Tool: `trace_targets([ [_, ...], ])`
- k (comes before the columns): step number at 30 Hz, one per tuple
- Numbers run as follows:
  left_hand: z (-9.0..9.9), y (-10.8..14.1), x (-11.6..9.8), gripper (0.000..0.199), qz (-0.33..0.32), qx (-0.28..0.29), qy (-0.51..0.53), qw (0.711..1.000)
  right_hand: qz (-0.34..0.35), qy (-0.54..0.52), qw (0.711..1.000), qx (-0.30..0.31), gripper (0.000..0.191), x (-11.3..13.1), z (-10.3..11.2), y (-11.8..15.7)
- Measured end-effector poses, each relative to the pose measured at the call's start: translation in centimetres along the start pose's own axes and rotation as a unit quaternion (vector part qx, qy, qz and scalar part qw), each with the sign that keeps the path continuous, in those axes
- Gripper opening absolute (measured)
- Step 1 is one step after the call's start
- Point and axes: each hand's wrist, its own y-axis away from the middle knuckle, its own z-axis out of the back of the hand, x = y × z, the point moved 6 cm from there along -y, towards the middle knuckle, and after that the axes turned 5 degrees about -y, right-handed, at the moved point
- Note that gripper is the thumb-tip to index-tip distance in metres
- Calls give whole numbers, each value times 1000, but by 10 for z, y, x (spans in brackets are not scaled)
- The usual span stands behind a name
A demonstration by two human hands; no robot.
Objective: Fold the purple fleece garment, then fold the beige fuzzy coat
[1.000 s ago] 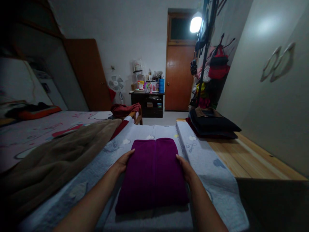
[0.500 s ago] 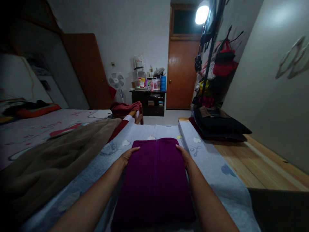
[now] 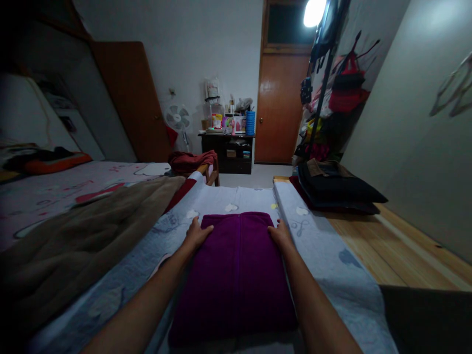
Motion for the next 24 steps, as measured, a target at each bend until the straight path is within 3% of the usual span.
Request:
trace_targets([
  [2, 3, 10, -24, 72, -78, -46, -118, 989, 84, 111, 989, -55, 63, 21, -3, 14],
  [4, -13, 31, -48, 58, -184, -4, -242, 953, 201, 287, 934, -70, 58, 46, -23, 39],
  [7, -52, 70, -61, 50, -291, 129, -387, 865, 307, 444, 841, 31, 55, 57, -71, 79],
  [10, -78, 95, -51, 55, -341, 195, -462, 795, 319, 507, 793, 110, 55, 42, -100, 101],
  [16, -88, 93, -24, 54, -392, 192, -499, 749, 231, 541, 802, 101, 53, 1, -96, 89],
  [24, -95, 82, -9, 56, -392, 238, -482, 746, 223, 562, 791, 92, 55, -11, -98, 85],
])
